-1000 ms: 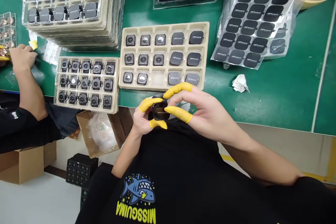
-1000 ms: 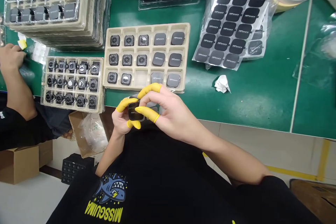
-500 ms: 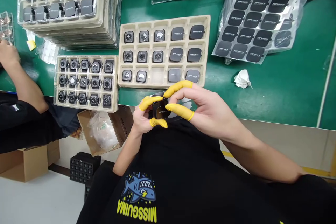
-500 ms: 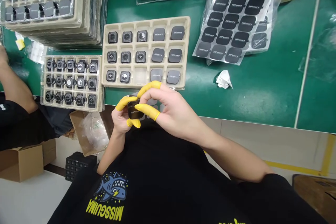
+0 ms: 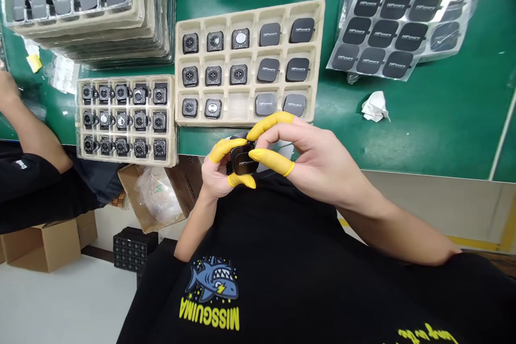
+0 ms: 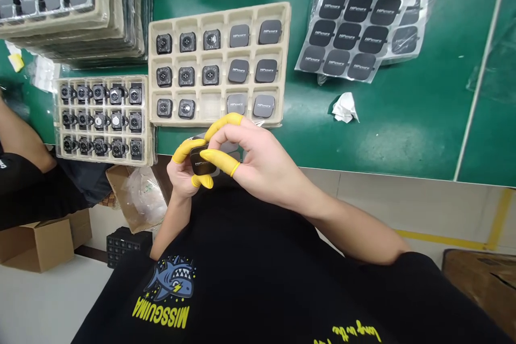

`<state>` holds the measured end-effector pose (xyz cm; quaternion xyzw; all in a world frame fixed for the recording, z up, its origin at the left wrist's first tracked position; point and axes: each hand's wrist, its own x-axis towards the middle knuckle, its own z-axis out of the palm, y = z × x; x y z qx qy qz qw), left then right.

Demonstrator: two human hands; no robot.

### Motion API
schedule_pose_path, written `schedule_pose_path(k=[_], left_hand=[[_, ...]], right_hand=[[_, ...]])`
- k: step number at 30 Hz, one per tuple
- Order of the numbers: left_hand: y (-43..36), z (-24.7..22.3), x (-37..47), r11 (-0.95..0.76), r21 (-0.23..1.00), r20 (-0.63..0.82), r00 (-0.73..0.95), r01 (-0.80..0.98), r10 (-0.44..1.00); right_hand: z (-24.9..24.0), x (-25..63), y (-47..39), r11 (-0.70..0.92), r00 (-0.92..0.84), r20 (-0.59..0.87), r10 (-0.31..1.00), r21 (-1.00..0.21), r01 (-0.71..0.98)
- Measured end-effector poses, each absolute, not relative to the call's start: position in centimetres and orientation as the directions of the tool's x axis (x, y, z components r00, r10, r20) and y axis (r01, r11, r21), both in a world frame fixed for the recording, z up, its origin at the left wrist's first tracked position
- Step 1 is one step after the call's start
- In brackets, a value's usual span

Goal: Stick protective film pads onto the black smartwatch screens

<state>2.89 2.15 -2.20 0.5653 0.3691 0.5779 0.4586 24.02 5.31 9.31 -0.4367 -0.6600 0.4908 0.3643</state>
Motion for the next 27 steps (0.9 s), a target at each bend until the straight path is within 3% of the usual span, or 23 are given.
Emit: schedule_pose_path(k=[27], left_hand=[[2.05,-2.12,3.06,-0.299,0.949,0.298,-0.017,-0.105,0.954]], right_hand=[[8.87,23.67,5.10,0.156,-0.335,0.081,0.939,-0.967,0.203]])
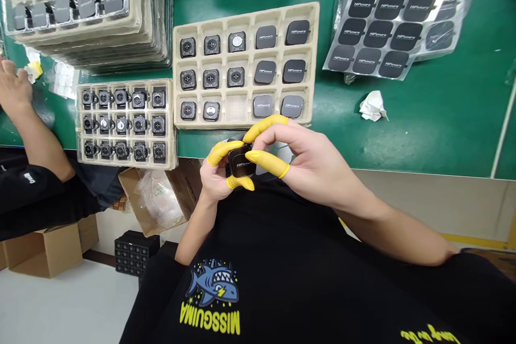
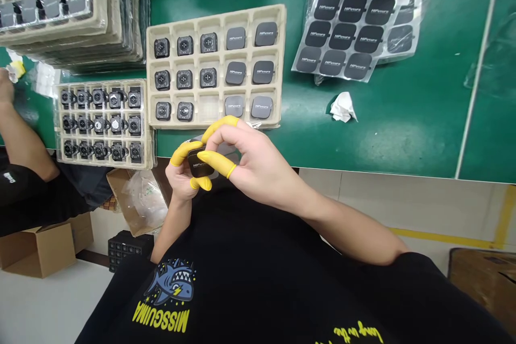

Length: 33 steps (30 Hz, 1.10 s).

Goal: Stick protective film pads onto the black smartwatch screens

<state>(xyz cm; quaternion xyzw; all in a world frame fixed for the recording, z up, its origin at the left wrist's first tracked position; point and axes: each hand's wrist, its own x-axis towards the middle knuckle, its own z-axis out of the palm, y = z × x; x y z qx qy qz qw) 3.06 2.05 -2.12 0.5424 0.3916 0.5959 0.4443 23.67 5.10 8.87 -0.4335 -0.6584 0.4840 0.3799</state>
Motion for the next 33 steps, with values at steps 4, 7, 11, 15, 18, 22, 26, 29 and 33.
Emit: schedule_pose_path(k=[4,7,11,15,18,22,26,29,33], left_hand=[[2.02,-2.12,3.12,-0.278,0.956,0.278,-0.013,-0.096,0.961],[2.01,-2.07,3.15,-0.261,0.960,0.261,-0.018,-0.106,0.965],[1.98,-2.01,3.11,-0.266,0.957,0.268,-0.002,-0.119,0.964],[1.91,-2.02,3.07,-0.284,0.952,0.287,0.008,-0.113,0.958],[1.90,-1.99,3.08,-0.300,0.948,0.302,0.000,-0.108,0.953],[1.92,-1.97,3.07,-0.324,0.939,0.328,0.010,-0.119,0.945],[1.81,-2.25,2.95,-0.303,0.948,0.305,0.005,-0.093,0.952],[1.75,-2.48,2.84,-0.282,0.956,0.285,0.014,-0.083,0.959],[1.78,-2.45,2.76,-0.300,0.949,0.304,0.028,-0.099,0.952]], right_hand=[[8.87,23.63,5.09,0.158,-0.338,0.085,0.937,-0.968,0.195],[8.85,23.64,5.07,0.144,-0.335,0.067,0.940,-0.967,0.210],[8.79,23.64,5.05,0.144,-0.335,0.068,0.940,-0.967,0.210],[8.73,23.56,5.00,0.145,-0.333,0.071,0.940,-0.968,0.204],[8.67,23.49,4.98,0.152,-0.334,0.083,0.939,-0.970,0.188],[8.65,23.50,5.00,0.149,-0.335,0.080,0.939,-0.972,0.184],[8.69,23.57,5.03,0.137,-0.339,0.068,0.938,-0.974,0.183],[8.72,23.57,5.04,0.142,-0.341,0.073,0.937,-0.973,0.182],[8.68,23.53,5.02,0.166,-0.341,0.096,0.935,-0.969,0.184]])
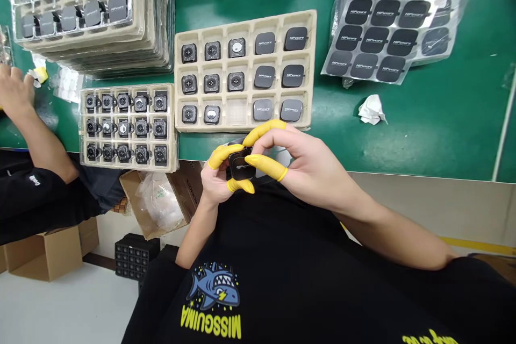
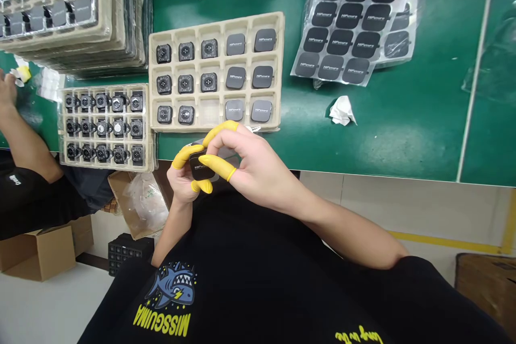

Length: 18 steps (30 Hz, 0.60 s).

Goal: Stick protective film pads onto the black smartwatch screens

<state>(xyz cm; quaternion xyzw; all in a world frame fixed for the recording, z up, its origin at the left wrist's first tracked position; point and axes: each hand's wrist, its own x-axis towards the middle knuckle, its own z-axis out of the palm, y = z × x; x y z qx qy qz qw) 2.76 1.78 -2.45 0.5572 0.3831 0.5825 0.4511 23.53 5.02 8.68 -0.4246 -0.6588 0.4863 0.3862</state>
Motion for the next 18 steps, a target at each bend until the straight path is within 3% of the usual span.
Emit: schedule_pose_path(k=[18], left_hand=[[1.53,-1.80,2.87,-0.300,0.952,0.302,0.019,-0.068,0.953]], right_hand=[[7.90,23.31,4.64,0.260,-0.357,0.160,0.920,-0.933,0.251]])
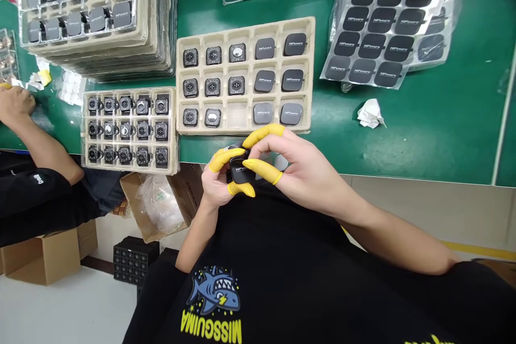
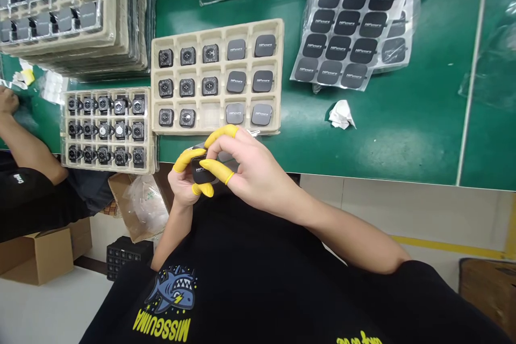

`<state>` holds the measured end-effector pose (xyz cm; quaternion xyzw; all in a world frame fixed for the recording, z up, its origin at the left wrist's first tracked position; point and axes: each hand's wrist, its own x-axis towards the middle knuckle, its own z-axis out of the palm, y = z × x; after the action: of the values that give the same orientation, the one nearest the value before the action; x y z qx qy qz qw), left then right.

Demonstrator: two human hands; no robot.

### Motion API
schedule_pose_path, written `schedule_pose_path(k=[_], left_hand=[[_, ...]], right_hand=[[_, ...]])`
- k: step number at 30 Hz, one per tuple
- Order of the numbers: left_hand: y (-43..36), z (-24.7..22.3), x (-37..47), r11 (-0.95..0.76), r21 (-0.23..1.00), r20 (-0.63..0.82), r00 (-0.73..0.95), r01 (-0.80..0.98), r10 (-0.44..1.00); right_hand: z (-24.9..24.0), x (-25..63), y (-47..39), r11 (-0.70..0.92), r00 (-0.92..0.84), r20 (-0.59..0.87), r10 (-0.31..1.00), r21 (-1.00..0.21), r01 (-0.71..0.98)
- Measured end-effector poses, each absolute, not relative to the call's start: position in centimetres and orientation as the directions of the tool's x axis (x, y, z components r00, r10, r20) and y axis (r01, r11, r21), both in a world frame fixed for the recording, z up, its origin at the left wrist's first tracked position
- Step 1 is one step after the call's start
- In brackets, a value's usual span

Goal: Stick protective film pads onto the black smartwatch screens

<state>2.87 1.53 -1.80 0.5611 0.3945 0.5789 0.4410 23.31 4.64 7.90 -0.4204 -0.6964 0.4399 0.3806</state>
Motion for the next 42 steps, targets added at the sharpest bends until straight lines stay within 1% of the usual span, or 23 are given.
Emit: schedule_pose_path(k=[3,8,10,13,16,18,21,23,27,30,32,35,38,42], left_hand=[[1.4,-1.8,2.7,-0.292,0.953,0.295,0.020,-0.084,0.955],[1.5,-1.6,2.5,-0.231,0.967,0.234,0.017,-0.103,0.972],[1.5,-1.5,2.5,-0.210,0.973,0.212,0.012,-0.098,0.977],[1.3,-1.7,2.4,-0.204,0.972,0.208,0.024,-0.112,0.978],[1.1,-2.0,2.4,-0.232,0.964,0.241,0.052,-0.132,0.969],[1.0,-2.2,2.3,-0.240,0.963,0.249,0.063,-0.123,0.967],[1.0,-2.4,2.3,-0.242,0.964,0.250,0.070,-0.112,0.966],[1.0,-2.3,2.3,-0.239,0.962,0.249,0.069,-0.130,0.966],[1.3,-2.0,2.5,-0.221,0.953,0.238,0.064,-0.209,0.969],[1.5,-1.9,2.6,-0.214,0.950,0.231,0.049,-0.228,0.972],[1.5,-2.1,2.5,-0.213,0.957,0.225,0.040,-0.198,0.974],[1.4,-2.5,2.2,-0.230,0.970,0.234,0.051,-0.076,0.971],[1.1,-2.5,1.7,-0.304,0.950,0.299,0.078,0.064,0.951],[0.5,-2.1,1.1,-0.370,0.905,0.363,0.075,0.209,0.929]], right_hand=[[8.1,23.5,4.6,0.266,-0.376,0.146,0.915,-0.919,0.290],[9.0,24.3,4.4,0.281,-0.357,0.145,0.923,-0.887,0.365],[9.2,24.5,4.3,0.293,-0.390,0.133,0.911,-0.875,0.386],[9.1,24.4,4.2,0.301,-0.469,0.076,0.880,-0.853,0.427],[8.8,24.0,4.2,0.265,-0.487,0.006,0.873,-0.845,0.464],[8.5,23.7,4.4,0.204,-0.469,-0.037,0.882,-0.869,0.452],[8.1,23.3,4.6,0.057,-0.440,-0.122,0.890,-0.927,0.371],[7.8,23.2,4.7,-0.018,-0.423,-0.166,0.891,-0.943,0.331],[7.6,23.1,4.9,-0.038,-0.405,-0.168,0.899,-0.950,0.311],[7.9,23.2,5.1,-0.076,-0.418,-0.183,0.890,-0.963,0.260],[8.0,23.3,5.2,-0.136,-0.433,-0.225,0.873,-0.964,0.227],[7.7,23.2,5.4,-0.186,-0.448,-0.281,0.849,-0.952,0.243],[7.0,22.9,5.5,-0.146,-0.449,-0.267,0.853,-0.947,0.285],[6.5,22.4,5.7,-0.101,-0.485,-0.224,0.846,-0.958,0.267]])
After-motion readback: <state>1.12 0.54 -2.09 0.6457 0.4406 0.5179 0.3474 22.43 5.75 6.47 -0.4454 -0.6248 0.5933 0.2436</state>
